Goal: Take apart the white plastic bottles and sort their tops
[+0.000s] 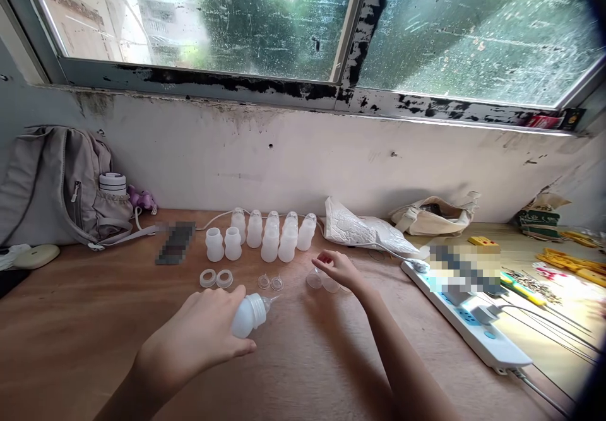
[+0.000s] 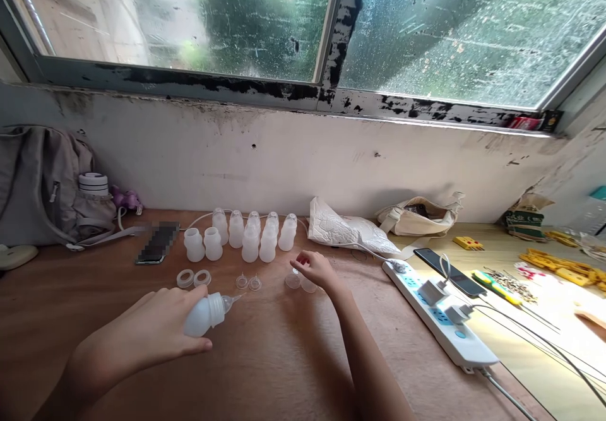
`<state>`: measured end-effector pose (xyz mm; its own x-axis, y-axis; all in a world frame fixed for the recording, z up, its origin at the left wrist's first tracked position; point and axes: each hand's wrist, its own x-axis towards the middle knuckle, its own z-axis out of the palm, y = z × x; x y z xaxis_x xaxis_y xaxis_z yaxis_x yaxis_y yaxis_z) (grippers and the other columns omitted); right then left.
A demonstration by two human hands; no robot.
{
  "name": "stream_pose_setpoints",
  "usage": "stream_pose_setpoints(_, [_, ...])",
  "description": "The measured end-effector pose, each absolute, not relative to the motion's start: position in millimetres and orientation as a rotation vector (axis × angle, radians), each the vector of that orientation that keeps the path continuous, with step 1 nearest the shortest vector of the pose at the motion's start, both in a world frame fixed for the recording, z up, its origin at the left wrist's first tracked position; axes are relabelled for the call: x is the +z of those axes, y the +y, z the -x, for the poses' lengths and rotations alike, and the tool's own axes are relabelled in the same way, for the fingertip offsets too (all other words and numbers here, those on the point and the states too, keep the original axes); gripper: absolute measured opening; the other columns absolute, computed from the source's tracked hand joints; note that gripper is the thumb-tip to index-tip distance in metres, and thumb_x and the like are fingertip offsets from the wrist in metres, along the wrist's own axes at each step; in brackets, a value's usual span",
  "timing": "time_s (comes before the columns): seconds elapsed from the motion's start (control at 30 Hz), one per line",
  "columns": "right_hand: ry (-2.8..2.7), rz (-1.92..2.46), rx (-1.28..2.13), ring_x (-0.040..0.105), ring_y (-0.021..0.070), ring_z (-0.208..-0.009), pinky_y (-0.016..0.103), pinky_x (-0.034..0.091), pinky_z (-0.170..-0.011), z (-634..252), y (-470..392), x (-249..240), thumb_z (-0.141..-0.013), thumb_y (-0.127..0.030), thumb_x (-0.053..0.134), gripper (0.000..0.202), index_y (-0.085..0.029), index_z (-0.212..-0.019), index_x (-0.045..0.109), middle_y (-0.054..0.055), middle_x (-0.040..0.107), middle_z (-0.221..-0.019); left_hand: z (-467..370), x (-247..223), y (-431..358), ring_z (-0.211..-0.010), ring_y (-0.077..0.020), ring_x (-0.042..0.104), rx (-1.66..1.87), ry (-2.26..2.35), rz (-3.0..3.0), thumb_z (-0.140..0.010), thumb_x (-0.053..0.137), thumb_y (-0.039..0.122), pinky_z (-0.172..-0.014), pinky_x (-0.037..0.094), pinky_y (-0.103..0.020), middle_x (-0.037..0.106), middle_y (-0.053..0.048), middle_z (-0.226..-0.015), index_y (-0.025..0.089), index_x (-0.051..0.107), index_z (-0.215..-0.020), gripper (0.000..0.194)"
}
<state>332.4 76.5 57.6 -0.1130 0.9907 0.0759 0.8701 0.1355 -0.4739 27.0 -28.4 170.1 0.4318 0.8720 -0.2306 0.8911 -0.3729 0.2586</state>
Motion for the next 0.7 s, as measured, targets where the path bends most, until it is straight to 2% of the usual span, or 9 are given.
stream_pose_setpoints(0.17, [-2.047, 1.876, 0.667, 0.054, 0.0221, -0.087, 0.028, 0.039, -0.072, -351, 68, 72, -0.07, -0.049, 0.053, 0.036, -0.019, -0.087, 0.061, 0.007, 0.061, -0.094, -27, 173, -30, -0.066, -0.0232, 0.057, -0.051, 1.518, -2.348, -0.065, 0.052, 0.047, -0.05, 0.032, -0.027, 0.06, -0.003, -0.073, 0.021, 0.051, -0.078, 0.029])
stream_pose_setpoints(0.27, [-2.068, 1.932, 0.754, 0.05, 0.0233, -0.097, 0.029, 0.038, -0.077, -364, 65, 73, -0.062, -0.041, 0.062, 0.043, -0.023, -0.1, 0.058, 0.006, 0.056, -0.106, -29, 176, -32, -0.065, -0.023, 0.057, -0.083, 1.516, -2.325, -0.065, 0.052, 0.046, -0.05, 0.032, -0.027, 0.06, -0.003, -0.072, 0.021, 0.051, -0.076, 0.027])
stream_pose_setpoints(0.37, [-2.097, 2.01, 0.883, 0.05, 0.0229, -0.095, 0.027, 0.039, -0.073, -368, 64, 70, -0.059, -0.03, 0.064, 0.046, -0.025, -0.104, 0.056, 0.005, 0.055, -0.105, -32, 177, -32, -0.066, -0.0233, 0.057, -0.108, 1.511, -2.316, -0.065, 0.051, 0.047, -0.051, 0.033, -0.027, 0.06, -0.003, -0.072, 0.021, 0.051, -0.076, 0.029])
stream_pose_setpoints(0.47, [-2.119, 2.057, 0.873, 0.051, 0.0227, -0.094, 0.026, 0.04, -0.071, -367, 65, 68, -0.06, -0.025, 0.061, 0.041, -0.025, -0.1, 0.057, 0.004, 0.055, -0.102, -33, 176, -32, -0.067, -0.0235, 0.057, -0.121, 1.516, -2.321, -0.064, 0.052, 0.048, -0.051, 0.034, -0.027, 0.06, -0.003, -0.073, 0.021, 0.051, -0.077, 0.03])
stream_pose_setpoints(0.7, [-2.101, 1.865, 0.665, 0.047, 0.0242, -0.1, 0.032, 0.037, -0.081, -348, 63, 77, -0.064, -0.034, 0.061, 0.037, -0.022, -0.1, 0.057, 0.007, 0.055, -0.104, -34, 161, -12, -0.07, -0.0237, 0.059, -0.041, 1.4, -2.408, -0.062, 0.052, 0.055, -0.055, 0.038, -0.027, 0.06, -0.004, -0.075, 0.021, 0.052, -0.08, 0.038])
